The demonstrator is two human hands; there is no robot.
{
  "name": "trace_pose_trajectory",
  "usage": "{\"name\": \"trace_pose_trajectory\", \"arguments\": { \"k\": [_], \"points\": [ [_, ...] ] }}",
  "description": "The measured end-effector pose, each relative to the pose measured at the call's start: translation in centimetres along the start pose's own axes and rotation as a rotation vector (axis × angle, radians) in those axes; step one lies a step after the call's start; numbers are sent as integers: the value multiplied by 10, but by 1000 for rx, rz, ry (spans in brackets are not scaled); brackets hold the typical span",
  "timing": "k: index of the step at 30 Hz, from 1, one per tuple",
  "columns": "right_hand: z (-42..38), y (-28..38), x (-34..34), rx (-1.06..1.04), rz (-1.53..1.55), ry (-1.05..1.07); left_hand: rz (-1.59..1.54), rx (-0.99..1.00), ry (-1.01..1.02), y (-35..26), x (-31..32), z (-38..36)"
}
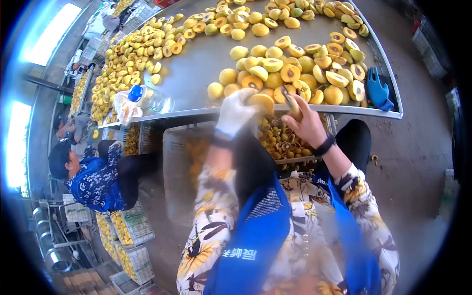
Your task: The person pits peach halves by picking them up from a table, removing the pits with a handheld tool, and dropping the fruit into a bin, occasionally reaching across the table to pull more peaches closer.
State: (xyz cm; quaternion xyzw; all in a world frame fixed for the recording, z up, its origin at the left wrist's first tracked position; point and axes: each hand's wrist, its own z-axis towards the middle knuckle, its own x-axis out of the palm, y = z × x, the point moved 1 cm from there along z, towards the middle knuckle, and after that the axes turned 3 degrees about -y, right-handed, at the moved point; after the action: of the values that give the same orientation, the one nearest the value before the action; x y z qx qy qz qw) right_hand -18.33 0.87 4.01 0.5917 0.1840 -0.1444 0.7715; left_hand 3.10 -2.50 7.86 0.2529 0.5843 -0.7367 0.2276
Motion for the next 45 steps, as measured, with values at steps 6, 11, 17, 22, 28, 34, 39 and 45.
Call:
{"name": "trace_pose_trajectory", "arguments": {
  "k": [6,11,17,22,28,34,39,45],
  "points": [
    [-2,12,31,260,881,-61,-740,-116,-231,-27,39,-36],
    [-26,6,48,177,201,-149,-1198,-289,-339,-3,89,-45],
    [-46,20,27,206,-70,121,-958,-378,-355,-1,84,-51],
    [-50,16,29,180,-85,122,-529,-96,-422,2,93,-54],
    [-59,7,31,189,-95,227,-333,-16,-282,-3,86,-48],
    [-62,-3,36,243,106,200,-385,-39,9,0,67,-36],
    [-60,27,25,456,363,262,-530,-58,-449,13,103,-60],
    [-69,15,39,466,253,296,-1356,-614,-170,11,102,-54]
  ]
}}
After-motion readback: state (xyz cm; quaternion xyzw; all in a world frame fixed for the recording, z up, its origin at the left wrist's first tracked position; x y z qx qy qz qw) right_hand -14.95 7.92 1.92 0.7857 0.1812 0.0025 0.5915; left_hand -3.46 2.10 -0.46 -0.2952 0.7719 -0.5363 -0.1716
